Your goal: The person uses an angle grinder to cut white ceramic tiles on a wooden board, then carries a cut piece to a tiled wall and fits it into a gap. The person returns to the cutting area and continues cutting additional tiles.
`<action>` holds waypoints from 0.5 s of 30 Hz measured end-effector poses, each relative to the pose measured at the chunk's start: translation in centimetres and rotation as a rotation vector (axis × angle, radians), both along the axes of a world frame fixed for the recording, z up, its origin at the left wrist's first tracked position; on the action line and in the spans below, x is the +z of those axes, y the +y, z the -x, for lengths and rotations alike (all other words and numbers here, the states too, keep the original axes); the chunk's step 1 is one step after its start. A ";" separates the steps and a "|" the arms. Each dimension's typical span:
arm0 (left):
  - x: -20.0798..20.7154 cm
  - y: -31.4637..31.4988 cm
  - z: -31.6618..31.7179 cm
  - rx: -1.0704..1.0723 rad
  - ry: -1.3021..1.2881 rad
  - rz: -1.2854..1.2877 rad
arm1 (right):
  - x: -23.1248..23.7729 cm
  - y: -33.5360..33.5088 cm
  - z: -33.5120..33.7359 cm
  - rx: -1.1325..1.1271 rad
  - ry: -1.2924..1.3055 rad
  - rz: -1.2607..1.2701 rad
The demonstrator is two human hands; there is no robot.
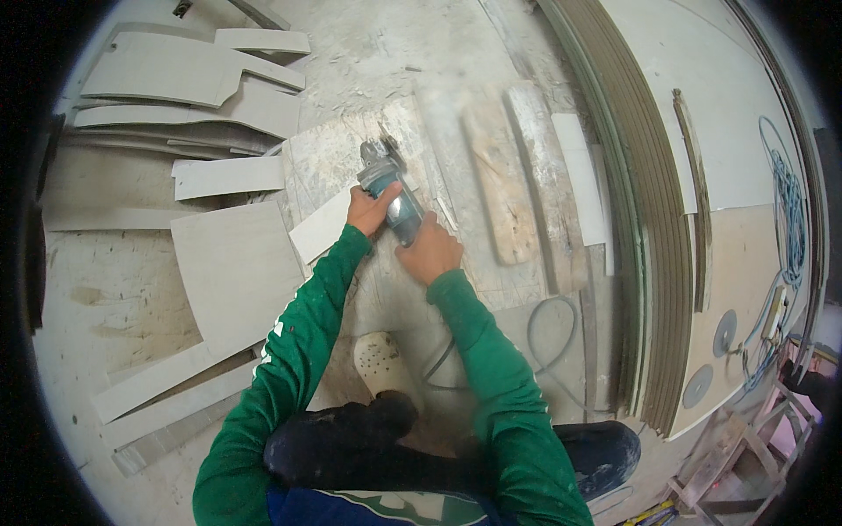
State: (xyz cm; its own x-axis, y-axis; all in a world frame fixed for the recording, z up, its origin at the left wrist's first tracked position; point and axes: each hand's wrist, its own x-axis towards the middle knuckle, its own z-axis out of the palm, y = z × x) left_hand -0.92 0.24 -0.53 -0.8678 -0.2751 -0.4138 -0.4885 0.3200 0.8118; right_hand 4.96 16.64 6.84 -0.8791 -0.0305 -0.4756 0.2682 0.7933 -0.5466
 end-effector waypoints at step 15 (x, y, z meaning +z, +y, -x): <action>-0.5 -0.2 -0.1 0.034 0.026 0.027 | -0.5 0.3 0.1 0.009 0.042 0.056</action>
State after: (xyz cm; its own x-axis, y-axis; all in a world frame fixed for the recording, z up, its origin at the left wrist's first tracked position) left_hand -0.77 0.07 -0.99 -0.8683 -0.3149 -0.3832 -0.4780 0.3254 0.8159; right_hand 4.89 16.95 6.32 -0.8980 -0.0640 -0.4353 0.2370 0.7632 -0.6011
